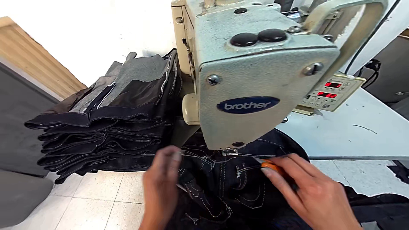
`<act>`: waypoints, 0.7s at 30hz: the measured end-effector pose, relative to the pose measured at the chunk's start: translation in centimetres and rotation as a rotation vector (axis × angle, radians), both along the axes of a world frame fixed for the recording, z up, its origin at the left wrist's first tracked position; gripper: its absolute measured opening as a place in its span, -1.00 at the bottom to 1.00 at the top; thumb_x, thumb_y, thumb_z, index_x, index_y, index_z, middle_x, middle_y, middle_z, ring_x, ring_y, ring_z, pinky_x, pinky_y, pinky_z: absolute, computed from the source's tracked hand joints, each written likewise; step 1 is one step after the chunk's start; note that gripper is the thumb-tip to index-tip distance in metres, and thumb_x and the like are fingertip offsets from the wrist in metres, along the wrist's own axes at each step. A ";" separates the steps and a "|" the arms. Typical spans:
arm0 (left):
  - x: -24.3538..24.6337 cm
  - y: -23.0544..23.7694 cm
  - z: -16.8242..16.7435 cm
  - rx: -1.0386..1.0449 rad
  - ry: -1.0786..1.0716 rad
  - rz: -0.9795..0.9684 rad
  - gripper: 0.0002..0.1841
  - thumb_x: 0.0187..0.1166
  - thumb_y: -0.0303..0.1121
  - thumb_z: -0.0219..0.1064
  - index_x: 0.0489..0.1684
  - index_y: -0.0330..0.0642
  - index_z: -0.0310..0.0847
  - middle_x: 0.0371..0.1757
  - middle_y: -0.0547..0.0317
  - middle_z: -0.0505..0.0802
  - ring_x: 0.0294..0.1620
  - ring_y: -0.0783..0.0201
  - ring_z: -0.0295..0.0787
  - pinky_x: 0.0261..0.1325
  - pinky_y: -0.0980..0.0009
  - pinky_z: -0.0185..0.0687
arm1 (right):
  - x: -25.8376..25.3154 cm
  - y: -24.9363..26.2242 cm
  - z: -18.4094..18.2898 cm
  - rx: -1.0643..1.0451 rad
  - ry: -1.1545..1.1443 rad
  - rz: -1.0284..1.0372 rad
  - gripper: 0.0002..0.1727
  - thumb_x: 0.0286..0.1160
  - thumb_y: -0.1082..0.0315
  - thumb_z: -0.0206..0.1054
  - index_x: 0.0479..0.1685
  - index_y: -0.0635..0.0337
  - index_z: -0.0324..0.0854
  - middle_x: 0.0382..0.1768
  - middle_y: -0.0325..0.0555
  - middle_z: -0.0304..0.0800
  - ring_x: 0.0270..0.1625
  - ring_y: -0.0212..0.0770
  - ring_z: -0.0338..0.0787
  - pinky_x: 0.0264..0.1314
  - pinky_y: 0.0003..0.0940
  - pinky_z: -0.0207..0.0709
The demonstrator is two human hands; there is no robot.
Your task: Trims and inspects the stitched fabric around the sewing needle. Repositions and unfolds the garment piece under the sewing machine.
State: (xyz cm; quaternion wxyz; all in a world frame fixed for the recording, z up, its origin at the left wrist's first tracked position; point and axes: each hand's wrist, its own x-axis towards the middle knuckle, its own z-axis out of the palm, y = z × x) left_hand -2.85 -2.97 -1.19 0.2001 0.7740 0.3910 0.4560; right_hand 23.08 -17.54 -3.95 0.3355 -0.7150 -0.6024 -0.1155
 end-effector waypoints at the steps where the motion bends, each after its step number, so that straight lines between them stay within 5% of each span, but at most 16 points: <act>1: -1.3 0.9 -0.1 -0.005 0.039 0.118 -0.71 0.78 -0.24 0.11 -0.01 -0.22 0.71 -0.56 0.35 0.68 -0.69 0.53 0.49 -0.61 0.52 0.45 | 0.4 -0.2 0.0 -0.011 0.006 -0.002 -0.40 0.74 -0.20 0.07 -0.08 0.17 0.77 -0.27 0.05 0.79 -0.40 -0.04 0.78 -0.58 -0.13 0.52; 4: -2.2 1.3 -0.6 0.119 0.227 0.282 -0.70 0.69 -0.29 0.18 0.04 -0.33 0.72 -0.41 0.10 0.79 -0.43 0.22 0.73 -0.34 0.21 0.66 | 0.8 -0.2 -0.2 -0.028 -0.007 0.013 -0.36 0.71 -0.24 0.07 -0.07 0.19 0.77 -0.24 0.07 0.79 -0.40 -0.03 0.77 -0.57 -0.14 0.52; 7: 0.0 0.0 -1.2 0.290 0.289 0.048 -0.66 0.55 -0.13 0.40 -0.01 -0.25 0.81 -0.13 -0.01 0.88 -0.06 0.04 0.83 0.01 0.10 0.74 | 0.0 0.0 0.1 -0.018 -0.012 0.041 -0.36 0.71 -0.26 0.07 -0.07 0.16 0.76 -0.26 0.05 0.79 -0.39 -0.07 0.77 -0.56 -0.19 0.52; 9: 2.0 -0.3 -1.7 0.386 0.359 -0.039 -0.62 0.45 0.00 0.46 -0.02 -0.10 0.85 -0.05 0.06 0.87 0.00 0.02 0.81 0.03 0.07 0.71 | -0.5 0.0 0.4 -0.015 -0.008 0.066 -0.37 0.71 -0.26 0.08 -0.07 0.15 0.75 -0.26 0.04 0.78 -0.38 -0.10 0.77 -0.55 -0.22 0.53; 16: 4.9 -1.0 -2.9 0.394 0.266 0.002 -0.83 0.51 -0.27 0.35 -0.36 -0.05 0.88 -0.24 0.24 0.88 -0.13 0.23 0.83 -0.08 0.37 0.73 | -0.7 -0.2 0.6 -0.026 -0.005 0.094 -0.40 0.72 -0.24 0.09 -0.07 0.13 0.74 -0.25 0.01 0.78 -0.35 -0.12 0.78 -0.52 -0.25 0.55; 21: 1.3 0.5 -2.6 0.224 0.145 0.083 -0.83 0.59 -0.34 0.35 -0.26 -0.22 0.82 -0.27 0.12 0.87 -0.29 0.33 0.82 -0.18 0.45 0.76 | 1.2 -0.1 0.8 -0.028 0.028 0.062 -0.38 0.68 -0.24 0.12 -0.06 0.16 0.79 -0.27 0.01 0.80 -0.41 -0.08 0.77 -0.55 -0.12 0.57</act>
